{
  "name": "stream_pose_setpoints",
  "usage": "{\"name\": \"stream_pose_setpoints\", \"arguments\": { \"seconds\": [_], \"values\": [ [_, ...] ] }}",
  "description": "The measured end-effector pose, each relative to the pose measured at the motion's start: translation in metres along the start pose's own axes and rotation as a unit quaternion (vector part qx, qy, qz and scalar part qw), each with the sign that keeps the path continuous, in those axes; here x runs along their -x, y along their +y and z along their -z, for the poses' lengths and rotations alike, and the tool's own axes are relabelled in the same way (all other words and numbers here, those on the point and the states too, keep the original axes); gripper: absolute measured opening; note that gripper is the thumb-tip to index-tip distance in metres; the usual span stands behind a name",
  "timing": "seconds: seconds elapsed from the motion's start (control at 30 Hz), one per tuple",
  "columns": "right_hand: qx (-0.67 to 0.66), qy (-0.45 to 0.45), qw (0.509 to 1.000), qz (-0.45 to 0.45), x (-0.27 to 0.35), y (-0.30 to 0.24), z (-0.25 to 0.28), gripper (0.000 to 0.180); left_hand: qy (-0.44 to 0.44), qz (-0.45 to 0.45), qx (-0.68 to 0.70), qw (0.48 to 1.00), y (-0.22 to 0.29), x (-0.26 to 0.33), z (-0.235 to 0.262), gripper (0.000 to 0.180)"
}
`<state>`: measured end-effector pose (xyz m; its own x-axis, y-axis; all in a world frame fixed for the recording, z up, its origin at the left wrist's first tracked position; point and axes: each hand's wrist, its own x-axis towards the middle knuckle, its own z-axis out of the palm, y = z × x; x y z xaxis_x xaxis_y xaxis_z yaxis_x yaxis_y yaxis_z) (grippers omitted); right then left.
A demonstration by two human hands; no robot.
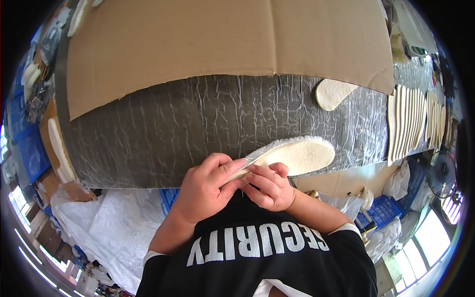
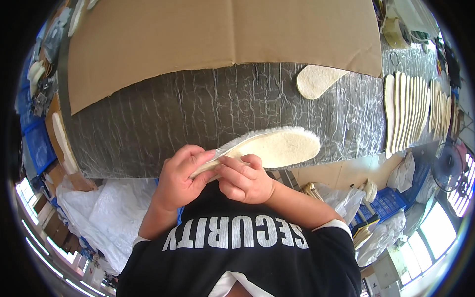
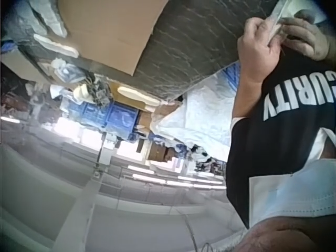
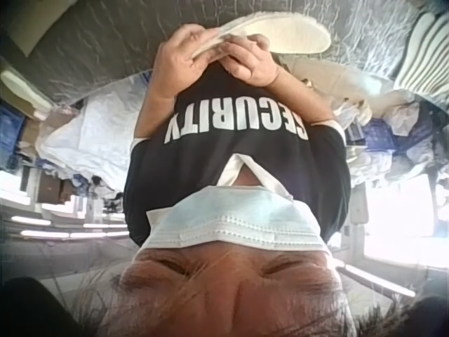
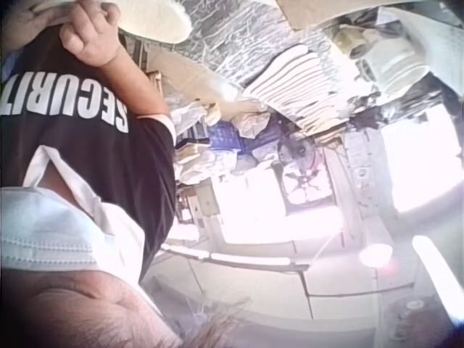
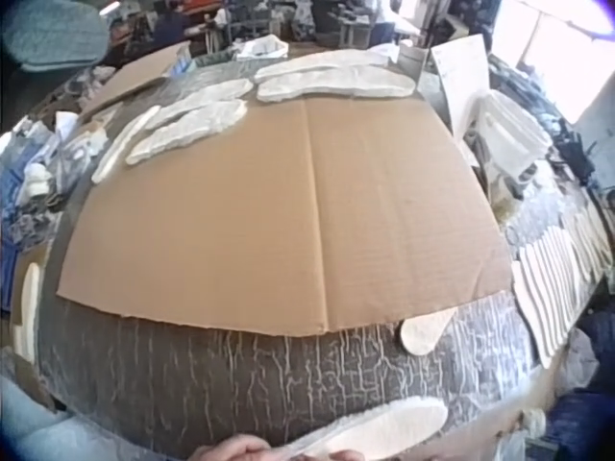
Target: Preparing, checking, and stacking shoe insoles at a workbench in a manufacturing environment.
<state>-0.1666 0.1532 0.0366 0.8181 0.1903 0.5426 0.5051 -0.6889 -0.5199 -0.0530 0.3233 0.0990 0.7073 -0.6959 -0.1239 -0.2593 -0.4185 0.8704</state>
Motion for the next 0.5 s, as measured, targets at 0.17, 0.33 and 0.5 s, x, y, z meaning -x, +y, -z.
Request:
{"name": "stream_pose_setpoints", "arguments": {
  "seconds": [0.17, 0.33, 0.5],
  "values": [
    [0.0, 0.01, 1.0, 0.007, -0.004, 0.002, 0.0, 0.027, -0.012, -0.016, 0.047, 0.999, -0.009, -0.002, 0.005, 0.022],
    [-0.021, 0.003, 0.999, 0.031, -0.008, 0.003, 0.004, 0.026, -0.126, 0.169, 0.226, 0.951, -0.024, -0.016, 0.013, 0.022],
    [-0.043, -0.018, 0.998, 0.049, -0.014, 0.001, 0.01, 0.024, -0.208, 0.282, 0.358, 0.866, -0.034, -0.03, 0.005, 0.019]
  ]
}}
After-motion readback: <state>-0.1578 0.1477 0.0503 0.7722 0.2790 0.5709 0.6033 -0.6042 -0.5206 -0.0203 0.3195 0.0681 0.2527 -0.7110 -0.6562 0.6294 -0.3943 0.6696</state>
